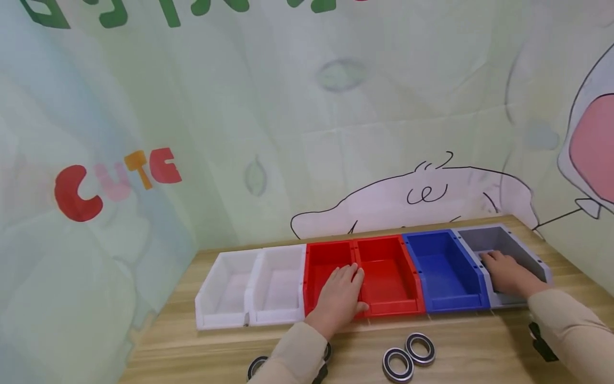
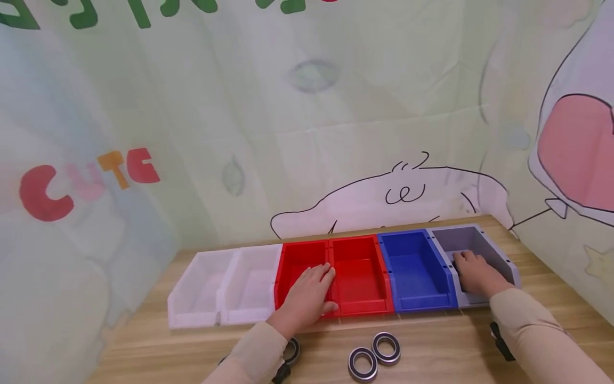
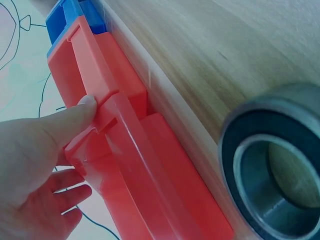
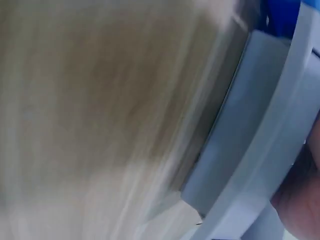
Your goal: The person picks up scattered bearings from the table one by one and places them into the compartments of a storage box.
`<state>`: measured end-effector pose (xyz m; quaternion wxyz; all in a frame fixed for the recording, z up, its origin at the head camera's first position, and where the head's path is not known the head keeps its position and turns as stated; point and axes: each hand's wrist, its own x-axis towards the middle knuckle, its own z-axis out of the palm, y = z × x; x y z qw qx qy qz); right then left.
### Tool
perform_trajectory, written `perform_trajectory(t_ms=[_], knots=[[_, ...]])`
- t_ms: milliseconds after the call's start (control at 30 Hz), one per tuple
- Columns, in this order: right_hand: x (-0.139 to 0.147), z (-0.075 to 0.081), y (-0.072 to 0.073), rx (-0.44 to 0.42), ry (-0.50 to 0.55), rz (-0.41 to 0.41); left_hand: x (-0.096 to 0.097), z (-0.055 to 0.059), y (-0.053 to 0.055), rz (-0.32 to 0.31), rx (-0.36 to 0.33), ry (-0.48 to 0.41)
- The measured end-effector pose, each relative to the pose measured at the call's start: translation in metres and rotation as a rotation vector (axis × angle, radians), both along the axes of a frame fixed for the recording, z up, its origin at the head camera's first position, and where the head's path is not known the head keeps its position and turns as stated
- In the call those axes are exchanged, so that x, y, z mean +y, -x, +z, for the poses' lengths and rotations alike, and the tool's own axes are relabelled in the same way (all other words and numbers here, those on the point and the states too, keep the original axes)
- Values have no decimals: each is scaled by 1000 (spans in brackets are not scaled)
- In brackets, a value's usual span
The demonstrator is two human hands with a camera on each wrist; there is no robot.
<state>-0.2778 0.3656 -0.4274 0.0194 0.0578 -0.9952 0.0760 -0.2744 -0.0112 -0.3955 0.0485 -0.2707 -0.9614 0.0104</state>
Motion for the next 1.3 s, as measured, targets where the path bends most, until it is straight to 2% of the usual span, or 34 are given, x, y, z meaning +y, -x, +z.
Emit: perform_trajectory(t_ms=[167, 333, 567, 667, 867, 1067, 1300], knots=[[-7, 7, -9, 72, -88, 83, -3, 1, -2, 4, -5, -8], [-5, 22, -16, 79, -136, 115, -3, 0, -2, 6, -8, -2], [-10, 48, -33, 139, -127, 108, 0, 1, -4, 8, -18, -27], [-19, 54, -42, 138, -102, 127, 0, 1, -4, 10, -19, -37], [-40, 54, -57, 131, -49, 215, -1, 1, -3, 7, -10, -29], [-64, 51, -72, 156, -59, 292, 0, 2, -2, 7, -7, -19], [-102, 30, -87, 136, -41, 450, 0, 1, -2, 5, -11, -25]])
